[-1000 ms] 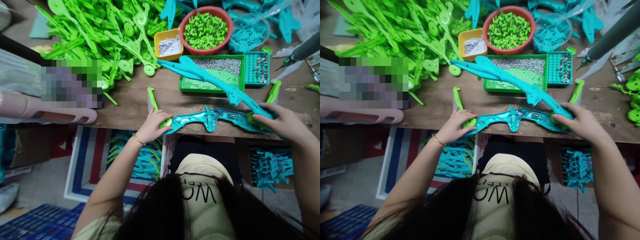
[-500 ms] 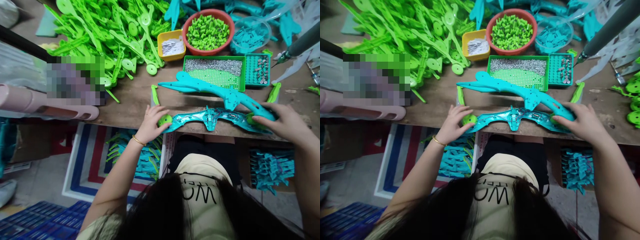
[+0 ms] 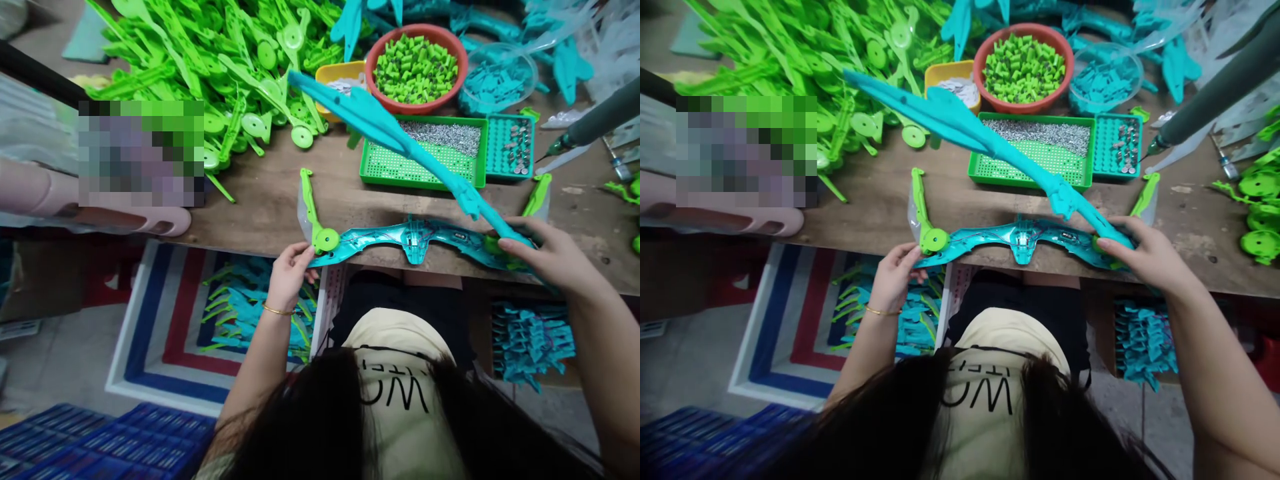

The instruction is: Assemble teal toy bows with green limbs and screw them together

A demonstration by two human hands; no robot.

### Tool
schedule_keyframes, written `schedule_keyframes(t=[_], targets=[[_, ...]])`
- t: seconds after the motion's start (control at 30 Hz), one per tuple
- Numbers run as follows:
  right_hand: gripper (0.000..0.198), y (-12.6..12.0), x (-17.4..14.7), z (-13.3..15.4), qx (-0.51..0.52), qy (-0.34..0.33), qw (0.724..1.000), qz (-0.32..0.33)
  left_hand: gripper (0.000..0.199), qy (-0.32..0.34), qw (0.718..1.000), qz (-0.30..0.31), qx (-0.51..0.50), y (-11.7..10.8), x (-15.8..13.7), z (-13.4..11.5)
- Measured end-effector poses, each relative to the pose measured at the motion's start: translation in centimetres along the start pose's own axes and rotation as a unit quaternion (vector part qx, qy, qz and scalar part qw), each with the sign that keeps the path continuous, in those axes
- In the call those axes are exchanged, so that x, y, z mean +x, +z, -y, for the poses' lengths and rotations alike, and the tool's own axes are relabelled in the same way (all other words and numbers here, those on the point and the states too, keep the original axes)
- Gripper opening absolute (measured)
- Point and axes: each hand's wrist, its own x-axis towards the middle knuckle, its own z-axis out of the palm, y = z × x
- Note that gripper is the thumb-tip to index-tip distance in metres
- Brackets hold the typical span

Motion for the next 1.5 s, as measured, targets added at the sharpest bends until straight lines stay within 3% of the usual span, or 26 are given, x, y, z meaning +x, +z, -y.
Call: schedule_keyframes(t=[0.17, 0.3, 0.4, 0.5, 0.57, 0.67, 0.8, 0.9, 1.07, 1.2, 1.5], targets=[[0.064, -0.5, 0.1, -0.3, 0.014, -0.025, 0.999, 0.019, 0.051, -0.022, 0.999, -0.004, -0.042, 0.6, -0.3, -0.3], [0.073, -0.8, -0.1, -0.7, -0.068, -0.048, 0.997, -0.005, 0.041, 0.005, 1.000, -0.015, 0.002, 0.7, -0.6, 0.1], [0.082, -0.6, -0.1, -0.9, -0.132, -0.125, 0.982, -0.048, 0.036, 0.044, 0.997, -0.041, 0.053, 0.9, -0.7, 0.7], [0.085, -0.3, 0.1, -0.8, -0.165, -0.208, 0.963, -0.045, 0.035, 0.078, 0.992, -0.065, 0.073, 1.2, -0.6, 1.1], [0.084, -0.2, 0.3, -0.5, -0.183, -0.241, 0.952, -0.038, 0.038, 0.049, 0.996, -0.067, 0.025, 1.3, -0.6, 1.2], [0.080, 0.2, 0.6, 0.1, -0.196, -0.295, 0.934, -0.037, 0.045, -0.052, 0.992, -0.050, -0.103, 1.1, -0.7, 1.0], [0.073, 0.9, 0.8, 0.8, -0.210, -0.350, 0.912, -0.039, 0.056, -0.121, 0.971, 0.015, -0.204, 0.5, -1.2, 0.7], [0.067, 1.2, 0.6, 0.9, -0.236, -0.347, 0.906, -0.046, 0.062, -0.126, 0.963, 0.042, -0.235, 0.3, -1.5, 0.6], [0.068, 1.5, 0.2, 0.8, -0.265, -0.319, 0.909, -0.047, 0.064, -0.109, 0.963, 0.035, -0.242, 0.7, -1.7, 0.4], [0.072, 2.0, 0.6, 0.6, -0.292, -0.317, 0.902, -0.029, 0.051, -0.089, 0.968, 0.035, -0.232, 0.9, -1.7, 0.5], [0.066, 1.3, 2.3, 1.8, -0.201, -0.230, 0.949, 0.082, 0.035, -0.059, 0.977, 0.012, -0.203, 1.4, -1.1, 0.8]])
